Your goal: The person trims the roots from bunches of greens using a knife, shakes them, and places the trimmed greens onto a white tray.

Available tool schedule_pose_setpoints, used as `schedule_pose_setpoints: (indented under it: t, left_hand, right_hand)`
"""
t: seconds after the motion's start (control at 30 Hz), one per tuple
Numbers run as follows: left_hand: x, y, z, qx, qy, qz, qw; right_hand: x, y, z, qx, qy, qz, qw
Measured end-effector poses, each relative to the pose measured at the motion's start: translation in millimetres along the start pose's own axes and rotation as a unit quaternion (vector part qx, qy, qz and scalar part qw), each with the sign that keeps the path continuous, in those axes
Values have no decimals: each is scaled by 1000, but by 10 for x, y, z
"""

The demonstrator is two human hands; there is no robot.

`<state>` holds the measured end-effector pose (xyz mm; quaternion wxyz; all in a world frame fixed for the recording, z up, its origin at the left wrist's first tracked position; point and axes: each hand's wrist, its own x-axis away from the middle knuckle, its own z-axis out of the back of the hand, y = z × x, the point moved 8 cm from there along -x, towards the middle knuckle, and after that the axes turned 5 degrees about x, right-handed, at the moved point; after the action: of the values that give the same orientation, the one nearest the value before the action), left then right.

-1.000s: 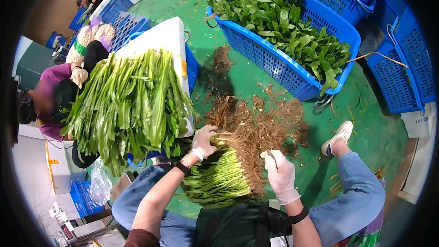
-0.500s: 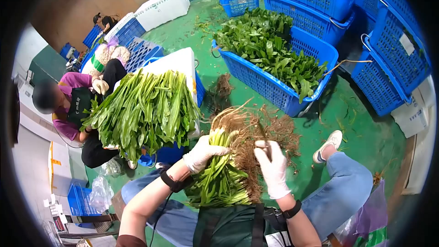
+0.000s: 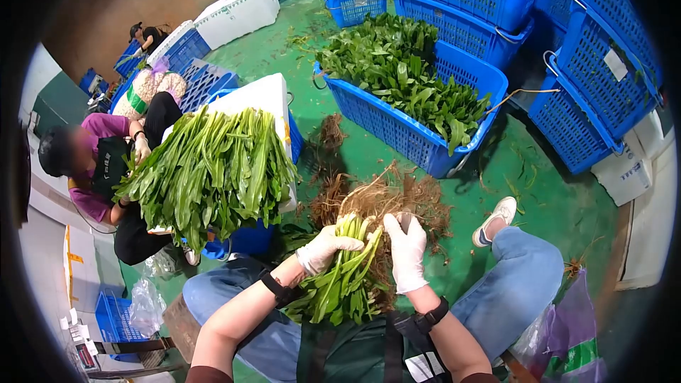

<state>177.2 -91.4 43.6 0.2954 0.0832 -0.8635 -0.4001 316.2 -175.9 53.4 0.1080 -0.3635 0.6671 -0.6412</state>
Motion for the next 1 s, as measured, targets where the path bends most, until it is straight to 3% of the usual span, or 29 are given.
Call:
schedule_pose_setpoints:
  t: [0.2,0.3,0.43,0.5,0.53,0.6,0.63,1.0]
  left_hand:
    - [-1,-97,-189,69,-63,66,993]
    - [-26,-182,-172,106,-58,100,988]
    - [-37,-144,-206,106,-50,71,991]
    - [10,-26,-262,128,-40,63,989]
    - [30,57,-288,151,-31,54,987]
    - [19,51,-247,154,-27,62,986]
    - [-15,-39,-163,141,-22,76,987]
    - [-84,-249,-233,142,-27,113,983]
  right_hand:
    - [-41,19,-28,-7,19,50,999]
    - [-23,-71,21,67,16,91,993]
    - [17,-94,87,137,11,122,983]
    - [154,-271,154,249,13,263,932]
    - [178,-274,199,249,13,264,932]
    - [321,-354,90,354,-48,369,858]
    - [303,-307,79,398,-53,366,840]
    - [232,-181,101,383,-49,358,850]
